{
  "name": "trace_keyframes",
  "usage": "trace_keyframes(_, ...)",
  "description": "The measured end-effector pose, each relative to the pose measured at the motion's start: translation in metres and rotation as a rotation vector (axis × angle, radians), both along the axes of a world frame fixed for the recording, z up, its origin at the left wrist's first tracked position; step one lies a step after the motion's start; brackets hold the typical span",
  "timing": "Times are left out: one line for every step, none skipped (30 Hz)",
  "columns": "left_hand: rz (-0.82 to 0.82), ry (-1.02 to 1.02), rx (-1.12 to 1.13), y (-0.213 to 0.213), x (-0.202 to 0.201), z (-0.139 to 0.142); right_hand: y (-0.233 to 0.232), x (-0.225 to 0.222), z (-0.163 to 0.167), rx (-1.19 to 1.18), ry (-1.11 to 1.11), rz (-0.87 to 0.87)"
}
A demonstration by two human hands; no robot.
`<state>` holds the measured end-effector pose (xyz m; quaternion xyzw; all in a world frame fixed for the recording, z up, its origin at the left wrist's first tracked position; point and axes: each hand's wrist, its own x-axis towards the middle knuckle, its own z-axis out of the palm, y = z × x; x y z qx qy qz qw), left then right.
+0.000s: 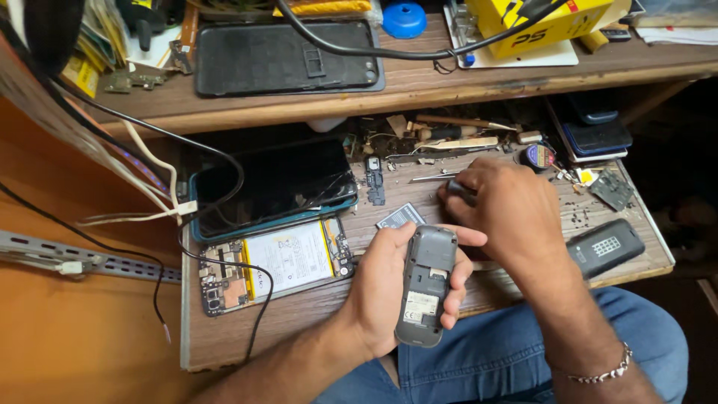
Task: The person removes the back cover and battery from a feature phone, then uses a screwdriver to pry open the battery compartment of a second device. They reinsert the battery into the first phone and power it on to check the display.
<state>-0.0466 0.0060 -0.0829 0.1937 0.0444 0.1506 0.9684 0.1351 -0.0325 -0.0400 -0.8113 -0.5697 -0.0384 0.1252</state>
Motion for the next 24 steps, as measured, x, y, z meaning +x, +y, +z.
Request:
trace_keyframes(0.001, 0.006, 0.004, 0.0, 0.0, 0.0, 0.001, -0.001, 0.0, -0.005, -0.033, 0.018)
trace_keyframes(0.002, 0.012, 0.007, 0.0, 0.001, 0.0, 0.002, -0.002, 0.0, 0.023, -0.048, 0.07)
trace_keyframes(0.003, 0.017, 0.007, -0.001, 0.001, 0.0, 0.003, -0.003, 0.001, 0.049, -0.064, 0.121)
trace_keyframes(0.0, 0.022, 0.011, -0.002, 0.001, 0.0, 0.004, -0.004, 0.003, 0.076, -0.083, 0.174)
trace_keyframes(-0.003, 0.026, 0.019, -0.002, 0.001, 0.0, 0.004, -0.004, 0.005, 0.091, -0.053, 0.158)
trace_keyframes(-0.005, 0.028, 0.028, -0.002, 0.001, -0.001, 0.003, -0.005, 0.008, 0.107, -0.024, 0.144)
trace_keyframes(0.005, 0.03, 0.05, -0.003, 0.001, -0.002, 0.002, -0.005, 0.011, 0.122, 0.005, 0.131)
trace_keyframes(0.017, 0.033, 0.069, -0.003, 0.001, -0.003, -0.002, -0.005, 0.016, 0.166, 0.109, 0.072)
trace_keyframes(0.031, 0.036, 0.086, -0.004, 0.002, -0.005, -0.008, -0.006, 0.022, 0.204, 0.213, 0.015)
trace_keyframes(0.037, 0.041, 0.098, -0.005, 0.003, -0.006, -0.016, -0.006, 0.027, 0.236, 0.322, -0.042)
trace_keyframes(0.04, 0.051, 0.11, -0.006, 0.005, -0.008, -0.024, -0.009, 0.031, 0.292, 0.326, 0.082)
trace_keyframes(0.039, 0.061, 0.123, -0.006, 0.005, -0.009, -0.033, -0.012, 0.034, 0.35, 0.33, 0.204)
trace_keyframes(0.05, 0.054, 0.147, -0.007, 0.006, -0.01, -0.04, -0.014, 0.035, 0.412, 0.331, 0.321)
trace_keyframes(0.056, 0.044, 0.174, -0.008, 0.007, -0.011, -0.045, -0.017, 0.035, 0.405, 0.326, 0.377)
trace_keyframes(0.062, 0.032, 0.201, -0.008, 0.008, -0.011, -0.048, -0.02, 0.033, 0.397, 0.319, 0.433)
trace_keyframes(0.055, 0.038, 0.202, -0.008, 0.009, -0.01, -0.051, -0.024, 0.03, 0.389, 0.313, 0.488)
trace_keyframes(0.048, 0.046, 0.2, -0.009, 0.008, -0.01, -0.053, -0.027, 0.028, 0.4, 0.315, 0.453)
trace_keyframes(0.043, 0.053, 0.198, -0.01, 0.008, -0.009, -0.053, -0.03, 0.025, 0.41, 0.318, 0.418)
trace_keyframes(0.048, 0.054, 0.21, -0.01, 0.007, -0.009, -0.053, -0.033, 0.022, 0.423, 0.322, 0.386)
trace_keyframes(0.053, 0.057, 0.222, -0.011, 0.006, -0.008, -0.052, -0.034, 0.02, 0.44, 0.311, 0.379)
trace_keyframes(0.059, 0.061, 0.234, -0.011, 0.005, -0.007, -0.052, -0.036, 0.018, 0.457, 0.302, 0.371)
trace_keyframes(0.054, 0.06, 0.229, -0.011, 0.005, -0.006, -0.051, -0.037, 0.018, 0.474, 0.294, 0.362)
trace_keyframes(0.048, 0.06, 0.224, -0.011, 0.005, -0.006, -0.051, -0.038, 0.018, 0.472, 0.303, 0.359)
trace_keyframes(0.04, 0.058, 0.22, -0.011, 0.005, -0.006, -0.051, -0.039, 0.018, 0.47, 0.31, 0.356)
